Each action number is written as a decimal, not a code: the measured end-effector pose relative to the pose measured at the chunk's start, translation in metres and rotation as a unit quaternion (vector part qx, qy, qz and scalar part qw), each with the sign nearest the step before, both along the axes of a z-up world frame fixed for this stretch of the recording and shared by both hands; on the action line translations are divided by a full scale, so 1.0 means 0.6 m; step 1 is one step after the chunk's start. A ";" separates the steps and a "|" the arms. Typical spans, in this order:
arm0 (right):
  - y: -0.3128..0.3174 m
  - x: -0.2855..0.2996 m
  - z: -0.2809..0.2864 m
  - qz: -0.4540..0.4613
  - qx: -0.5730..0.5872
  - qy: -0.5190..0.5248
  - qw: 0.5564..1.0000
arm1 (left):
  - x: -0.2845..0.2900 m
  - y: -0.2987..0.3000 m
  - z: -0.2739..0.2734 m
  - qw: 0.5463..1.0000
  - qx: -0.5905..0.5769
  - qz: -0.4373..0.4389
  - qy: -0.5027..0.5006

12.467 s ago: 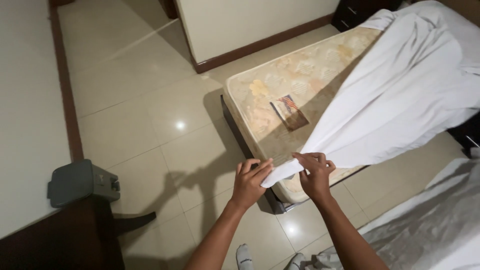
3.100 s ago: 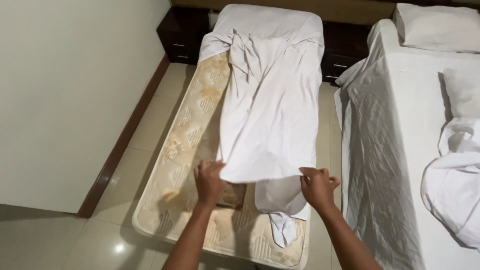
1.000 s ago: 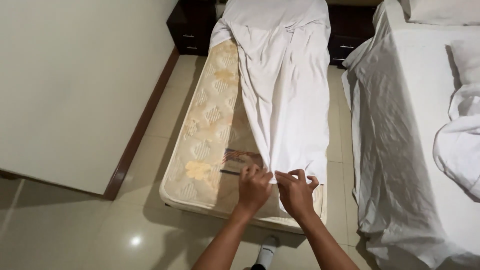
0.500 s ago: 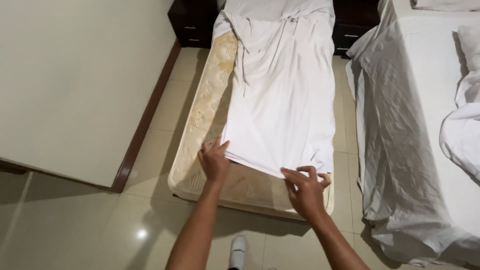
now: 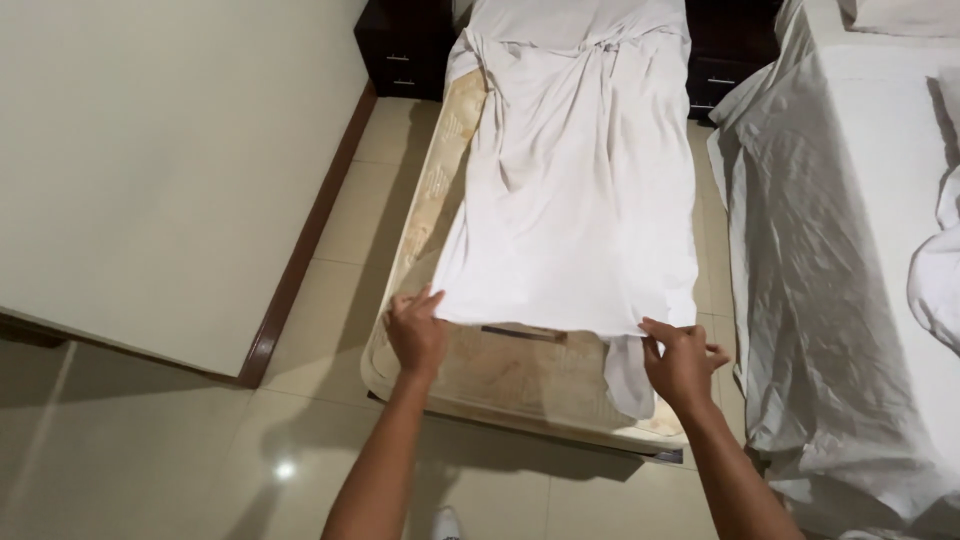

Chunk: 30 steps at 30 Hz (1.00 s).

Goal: The person folds a white towel on a mattress and places it on a bedside table. Then, the person spreads a white bedsheet over the mattress, smoothing it out and tucking the edges under the mattress.

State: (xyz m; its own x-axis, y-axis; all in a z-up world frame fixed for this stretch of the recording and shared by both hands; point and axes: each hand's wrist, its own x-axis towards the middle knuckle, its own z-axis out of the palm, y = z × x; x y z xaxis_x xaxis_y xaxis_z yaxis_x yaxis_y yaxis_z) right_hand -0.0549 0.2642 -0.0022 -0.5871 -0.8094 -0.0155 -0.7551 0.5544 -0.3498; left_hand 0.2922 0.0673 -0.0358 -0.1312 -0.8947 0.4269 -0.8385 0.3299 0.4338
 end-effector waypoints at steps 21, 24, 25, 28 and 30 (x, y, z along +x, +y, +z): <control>-0.134 0.362 0.076 0.215 -0.161 -0.011 0.963 | 0.000 0.048 0.082 0.979 -0.026 -0.191 0.060; -0.131 0.374 0.083 0.226 -0.175 -0.012 0.958 | 0.018 0.006 0.044 0.985 -0.041 -0.162 0.048; -0.130 0.374 0.081 0.227 -0.176 -0.011 0.958 | 0.028 -0.008 0.039 0.985 -0.042 -0.161 0.048; -0.123 0.361 0.063 0.219 -0.179 -0.006 0.959 | 0.055 -0.042 0.026 0.989 -0.032 -0.128 0.062; -0.121 0.339 0.035 0.189 -0.174 -0.001 0.966 | 0.079 -0.057 0.025 0.993 -0.026 -0.092 0.069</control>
